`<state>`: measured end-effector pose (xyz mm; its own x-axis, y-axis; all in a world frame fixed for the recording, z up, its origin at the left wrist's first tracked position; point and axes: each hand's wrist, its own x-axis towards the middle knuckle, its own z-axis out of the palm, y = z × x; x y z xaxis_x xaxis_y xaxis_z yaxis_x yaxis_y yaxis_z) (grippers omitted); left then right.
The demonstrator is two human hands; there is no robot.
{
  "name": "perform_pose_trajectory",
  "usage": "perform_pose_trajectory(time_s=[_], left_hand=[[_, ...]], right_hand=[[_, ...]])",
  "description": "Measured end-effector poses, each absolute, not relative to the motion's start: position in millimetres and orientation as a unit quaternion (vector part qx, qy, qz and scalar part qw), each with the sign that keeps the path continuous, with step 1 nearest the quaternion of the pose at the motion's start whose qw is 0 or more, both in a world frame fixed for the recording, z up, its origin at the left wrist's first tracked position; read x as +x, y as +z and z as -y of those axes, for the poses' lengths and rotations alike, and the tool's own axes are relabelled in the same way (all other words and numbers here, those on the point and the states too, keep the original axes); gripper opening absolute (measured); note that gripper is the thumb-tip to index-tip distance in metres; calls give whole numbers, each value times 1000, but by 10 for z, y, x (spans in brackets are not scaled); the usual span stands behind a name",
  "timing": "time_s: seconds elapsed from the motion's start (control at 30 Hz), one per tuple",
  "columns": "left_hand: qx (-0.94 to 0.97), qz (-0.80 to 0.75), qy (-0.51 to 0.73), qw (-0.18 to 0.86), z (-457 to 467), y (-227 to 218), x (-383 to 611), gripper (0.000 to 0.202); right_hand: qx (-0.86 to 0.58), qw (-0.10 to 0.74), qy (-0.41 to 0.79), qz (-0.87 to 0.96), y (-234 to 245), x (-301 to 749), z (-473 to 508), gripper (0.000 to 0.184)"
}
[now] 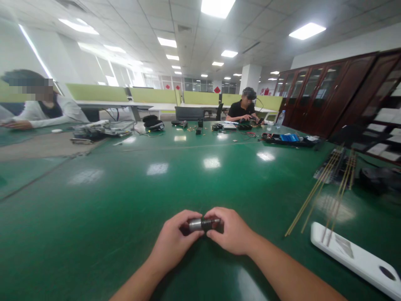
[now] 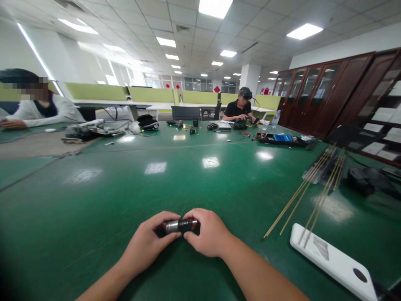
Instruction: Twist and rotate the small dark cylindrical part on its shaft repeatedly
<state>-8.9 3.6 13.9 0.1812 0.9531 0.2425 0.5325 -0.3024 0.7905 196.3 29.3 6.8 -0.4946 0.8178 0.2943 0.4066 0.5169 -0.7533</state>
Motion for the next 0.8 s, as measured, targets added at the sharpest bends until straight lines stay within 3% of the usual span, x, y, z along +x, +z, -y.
perform_pose_trajectory(time_s=[0.23, 0.8], left_hand=[[718, -506, 389, 279, -40, 128, -96, 21], [731, -481, 389, 289, -25, 90, -107, 22]], right_hand=[[-389, 327, 322, 799, 72, 1941, -272, 25], [-393, 323, 380, 773, 55, 1939, -312, 29]])
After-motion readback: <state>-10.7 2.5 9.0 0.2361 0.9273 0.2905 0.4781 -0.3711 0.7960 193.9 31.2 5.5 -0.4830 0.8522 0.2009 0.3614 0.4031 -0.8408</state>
